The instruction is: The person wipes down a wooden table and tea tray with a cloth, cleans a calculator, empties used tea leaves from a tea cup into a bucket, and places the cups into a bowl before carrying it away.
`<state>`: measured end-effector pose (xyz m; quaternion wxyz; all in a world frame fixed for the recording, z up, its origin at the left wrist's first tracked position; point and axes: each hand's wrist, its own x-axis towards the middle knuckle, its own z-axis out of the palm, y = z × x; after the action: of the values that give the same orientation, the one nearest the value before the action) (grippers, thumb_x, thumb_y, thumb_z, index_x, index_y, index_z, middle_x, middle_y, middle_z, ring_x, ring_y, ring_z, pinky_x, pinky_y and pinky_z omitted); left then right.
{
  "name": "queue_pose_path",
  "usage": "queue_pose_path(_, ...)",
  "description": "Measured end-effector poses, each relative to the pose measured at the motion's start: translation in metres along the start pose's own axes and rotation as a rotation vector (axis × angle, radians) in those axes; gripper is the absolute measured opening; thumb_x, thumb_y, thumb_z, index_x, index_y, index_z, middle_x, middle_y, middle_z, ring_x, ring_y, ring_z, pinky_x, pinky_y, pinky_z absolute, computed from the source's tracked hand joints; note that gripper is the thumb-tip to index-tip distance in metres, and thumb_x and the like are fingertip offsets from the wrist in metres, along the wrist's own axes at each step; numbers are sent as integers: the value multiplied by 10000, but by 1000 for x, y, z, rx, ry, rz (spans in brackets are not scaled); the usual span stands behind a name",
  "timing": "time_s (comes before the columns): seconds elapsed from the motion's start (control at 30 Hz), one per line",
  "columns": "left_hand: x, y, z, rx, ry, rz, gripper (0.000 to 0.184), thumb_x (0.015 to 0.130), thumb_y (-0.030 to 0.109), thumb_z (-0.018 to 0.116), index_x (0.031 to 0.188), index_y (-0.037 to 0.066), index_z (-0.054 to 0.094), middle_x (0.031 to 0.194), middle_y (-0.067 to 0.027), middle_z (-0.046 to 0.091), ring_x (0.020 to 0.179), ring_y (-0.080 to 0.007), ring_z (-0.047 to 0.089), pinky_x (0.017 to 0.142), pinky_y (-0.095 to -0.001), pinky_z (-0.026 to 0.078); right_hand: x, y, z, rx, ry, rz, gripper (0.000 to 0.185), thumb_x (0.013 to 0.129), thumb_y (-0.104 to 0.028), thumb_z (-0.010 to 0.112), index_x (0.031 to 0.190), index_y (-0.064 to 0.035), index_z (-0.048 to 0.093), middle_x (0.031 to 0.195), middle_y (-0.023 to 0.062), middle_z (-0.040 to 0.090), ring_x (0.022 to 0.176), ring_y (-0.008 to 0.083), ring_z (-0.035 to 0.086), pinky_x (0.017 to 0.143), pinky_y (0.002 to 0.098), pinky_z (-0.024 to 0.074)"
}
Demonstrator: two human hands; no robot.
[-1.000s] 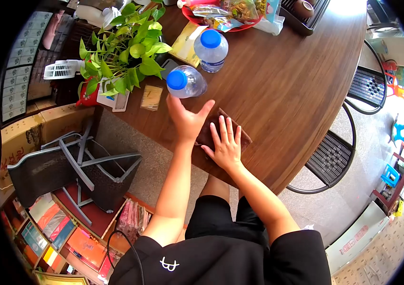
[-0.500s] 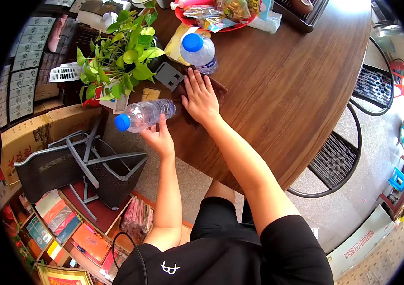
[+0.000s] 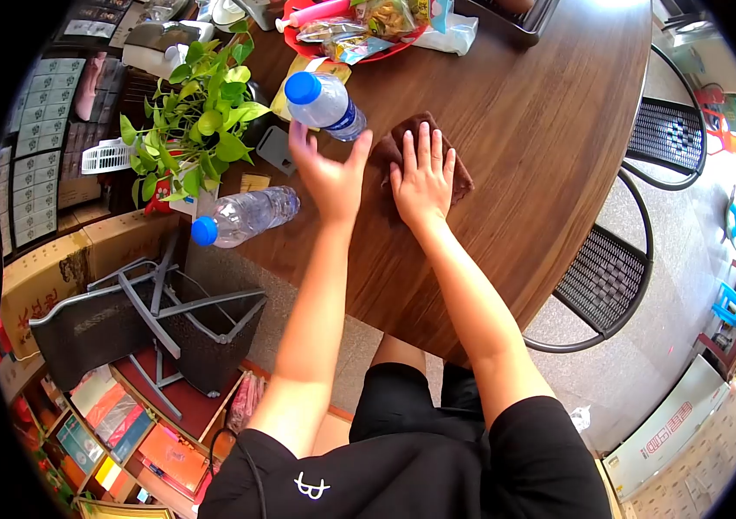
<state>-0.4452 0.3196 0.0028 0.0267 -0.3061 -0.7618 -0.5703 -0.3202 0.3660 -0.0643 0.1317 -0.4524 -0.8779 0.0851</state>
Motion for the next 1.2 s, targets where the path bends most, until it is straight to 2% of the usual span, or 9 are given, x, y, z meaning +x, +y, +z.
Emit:
queue_pose_path(0.1, 19, -8, 14, -8, -71, -52, 890, 768, 222, 878, 1435, -62, 361, 1335, -267, 528, 1230, -413, 531, 1046, -466, 427, -17, 6, -12, 92, -157, -367, 645, 902, -371, 627, 1474, -114, 476, 1606, 96, 357, 1490, 301, 311, 1216, 504, 209)
queue_pose_path(0.2, -1, -4, -7, -107, -26, -113, 737, 808, 178, 843, 1370, -78, 441, 1248, -254, 584, 1165, -421, 568, 1001, -490, 444, -11, 10, -20, 115, -245, -526, 601, 919, -373, 594, 1458, -126, 499, 1606, 71, 364, 1496, 275, 303, 1220, 472, 215)
queue_pose_path(0.27, -14, 7, -35, 90, -53, 158, 570, 854, 85, 788, 1321, -92, 514, 1333, -240, 571, 1263, -390, 536, 1086, -484, 403, 17, 2, -14, 107, -225, -532, 594, 930, -378, 576, 1463, -128, 496, 1612, 65, 353, 1499, 268, 295, 1219, 474, 215)
queue_pose_path(0.37, -32, 23, -60, -112, -8, -67, 590, 857, 77, 785, 1344, -96, 501, 1398, -241, 540, 1306, -381, 511, 1123, -486, 376, 62, -18, 9, 110, -83, -487, 603, 929, -386, 579, 1455, -103, 501, 1600, 92, 364, 1488, 281, 305, 1219, 473, 211)
queue_pose_path(0.53, -39, 6, -74, 28, 6, -58, 591, 875, 61, 766, 1371, -91, 482, 1407, -248, 539, 1289, -402, 530, 1123, -482, 383, 118, -43, 35, 137, 0, -464, 665, 911, -478, 574, 1442, -83, 511, 1576, 117, 387, 1476, 304, 311, 1219, 490, 208)
queue_pose_path(0.67, -39, 0, -66, 49, 42, -69, 573, 872, 70, 777, 1331, -103, 481, 1409, -246, 530, 1273, -360, 546, 1118, -455, 389, 138, -44, 42, 121, -12, -508, 664, 916, -492, 562, 1442, -89, 510, 1571, 115, 392, 1473, 305, 315, 1220, 493, 206)
queue_pose_path(0.8, -39, -4, -58, 15, 30, -177, 705, 870, 46, 784, 1416, -70, 352, 1415, -193, 472, 1269, -275, 516, 1139, -432, 375, 145, -29, 34, 152, -91, -557, 670, 935, -496, 552, 1481, -117, 468, 1600, 103, 354, 1490, 299, 291, 1226, 483, 196)
queue_pose_path(1.03, -44, -3, -49, -178, -58, -258, 775, 871, 33, 774, 1469, -50, 288, 1473, -206, 408, 1349, -290, 447, 1172, -447, 339, 132, 82, 5, 26, 41, -302, 650, 941, -515, 545, 1480, -157, 484, 1605, 82, 360, 1496, 271, 297, 1221, 470, 206)
queue_pose_path(1.2, -89, -1, -42, -46, 34, -401, 839, 917, 79, 716, 1535, -51, 162, 1597, -256, 184, 1490, -336, 238, 1239, -493, 185, 57, 89, -11, -27, 126, 138, 656, 938, -436, 568, 1478, -78, 461, 1607, 170, 325, 1491, 354, 277, 1205, 540, 203)
